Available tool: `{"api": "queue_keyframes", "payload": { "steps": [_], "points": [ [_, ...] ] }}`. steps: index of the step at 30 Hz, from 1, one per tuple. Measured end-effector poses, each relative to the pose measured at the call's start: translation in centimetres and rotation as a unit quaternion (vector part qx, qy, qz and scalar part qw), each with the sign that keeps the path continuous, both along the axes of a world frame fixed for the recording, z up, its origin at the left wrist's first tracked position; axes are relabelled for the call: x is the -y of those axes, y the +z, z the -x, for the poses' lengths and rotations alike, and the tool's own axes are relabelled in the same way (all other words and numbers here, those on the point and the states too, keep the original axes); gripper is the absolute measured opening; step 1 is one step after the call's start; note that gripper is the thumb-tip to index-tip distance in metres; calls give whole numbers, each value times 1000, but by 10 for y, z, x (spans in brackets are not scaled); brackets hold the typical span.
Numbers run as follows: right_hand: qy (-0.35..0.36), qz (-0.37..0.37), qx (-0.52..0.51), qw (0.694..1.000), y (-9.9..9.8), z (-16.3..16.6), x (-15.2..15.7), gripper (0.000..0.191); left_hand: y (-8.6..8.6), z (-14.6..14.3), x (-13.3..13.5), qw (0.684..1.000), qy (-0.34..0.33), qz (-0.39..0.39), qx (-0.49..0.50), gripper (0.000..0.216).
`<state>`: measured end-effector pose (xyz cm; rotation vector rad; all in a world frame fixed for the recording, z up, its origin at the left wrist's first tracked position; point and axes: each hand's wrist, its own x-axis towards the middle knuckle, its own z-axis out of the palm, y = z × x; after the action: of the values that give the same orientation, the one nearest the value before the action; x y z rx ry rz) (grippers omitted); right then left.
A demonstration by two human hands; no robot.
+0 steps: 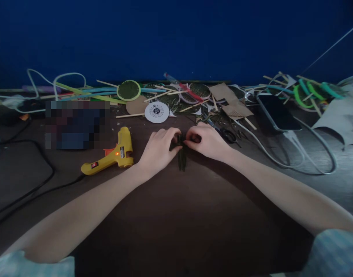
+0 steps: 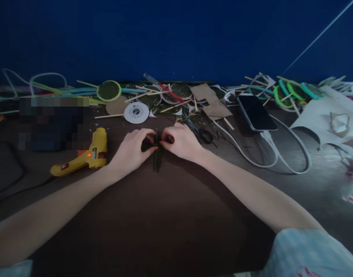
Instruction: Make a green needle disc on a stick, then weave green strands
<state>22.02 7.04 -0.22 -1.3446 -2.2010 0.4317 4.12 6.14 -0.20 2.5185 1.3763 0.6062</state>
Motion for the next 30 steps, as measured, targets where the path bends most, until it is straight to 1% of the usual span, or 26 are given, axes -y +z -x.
{"api": "queue_keyframes", "payload": {
  "steps": [4, 11, 15, 20, 30],
  "points": [
    [17, 1, -3, 1000, 0, -1, -1, 11, -1, 0, 0, 1000, 2, 0, -7, 24],
    [25, -28, -30, 999, -5, -3, -2, 12, 0, 0, 1, 1000, -1, 5, 5, 26],
    [22, -18, -22, 999, -6, -4, -3, 12, 0, 0, 1, 1000, 0, 7, 12, 26],
    [31, -2, -24, 999, -5, -6, -5, 12, -1, 1, 2, 997, -23, 24, 68, 28],
    [22, -12, -20, 999, -3, -7, -6, 18, 3, -1, 2, 998, -6, 32, 60, 23]
  ]
}}
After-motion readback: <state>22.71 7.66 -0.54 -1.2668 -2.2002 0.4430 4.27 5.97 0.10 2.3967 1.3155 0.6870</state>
